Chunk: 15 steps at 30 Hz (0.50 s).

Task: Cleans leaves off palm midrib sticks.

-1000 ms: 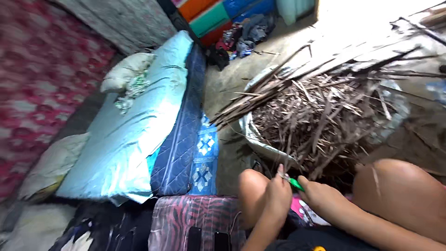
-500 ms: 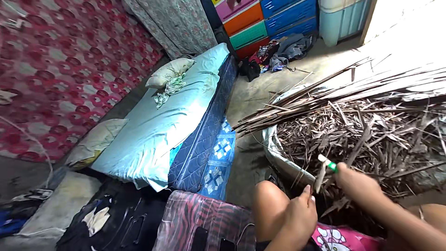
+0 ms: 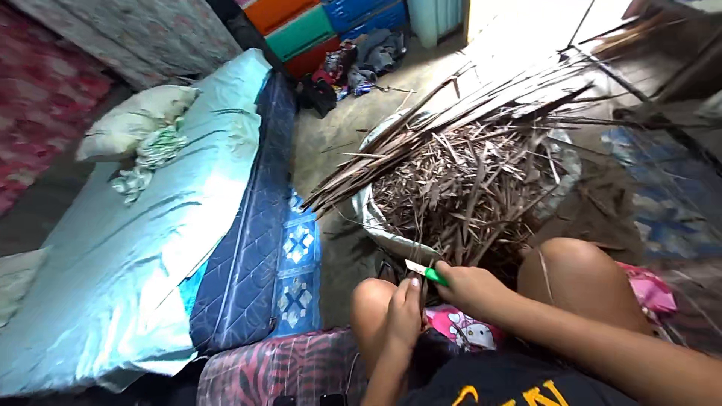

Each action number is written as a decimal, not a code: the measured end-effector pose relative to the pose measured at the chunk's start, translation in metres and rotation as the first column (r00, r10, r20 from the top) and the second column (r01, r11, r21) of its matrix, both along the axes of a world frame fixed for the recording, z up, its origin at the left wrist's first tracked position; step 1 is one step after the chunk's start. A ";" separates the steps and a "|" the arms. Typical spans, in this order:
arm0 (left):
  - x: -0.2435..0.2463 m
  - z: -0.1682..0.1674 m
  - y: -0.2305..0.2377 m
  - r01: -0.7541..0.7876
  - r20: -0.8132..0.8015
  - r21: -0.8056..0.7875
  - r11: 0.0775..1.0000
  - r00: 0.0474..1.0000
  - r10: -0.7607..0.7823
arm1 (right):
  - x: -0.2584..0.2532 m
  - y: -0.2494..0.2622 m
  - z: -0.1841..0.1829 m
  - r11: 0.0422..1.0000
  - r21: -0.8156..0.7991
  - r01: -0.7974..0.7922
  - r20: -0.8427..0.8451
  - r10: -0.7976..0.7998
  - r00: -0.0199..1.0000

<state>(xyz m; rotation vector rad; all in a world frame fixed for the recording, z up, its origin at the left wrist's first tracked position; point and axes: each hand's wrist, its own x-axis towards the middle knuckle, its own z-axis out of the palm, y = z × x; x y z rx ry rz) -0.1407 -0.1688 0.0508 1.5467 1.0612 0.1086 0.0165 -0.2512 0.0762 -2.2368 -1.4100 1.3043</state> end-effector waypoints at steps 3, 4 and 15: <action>-0.001 0.005 0.000 -0.026 0.056 -0.065 0.998 0.998 0.029 | -0.001 -0.003 -0.002 0.999 0.045 -0.017 0.051 0.014 0.999; -0.001 0.007 0.000 -0.030 0.057 -0.092 0.995 0.998 0.035 | -0.001 -0.004 -0.004 0.997 0.075 -0.028 0.068 0.023 0.997; -0.001 0.015 -0.004 -0.053 0.023 -0.040 0.998 0.998 0.054 | -0.005 -0.005 -0.021 0.981 0.192 -0.027 0.229 -0.018 0.973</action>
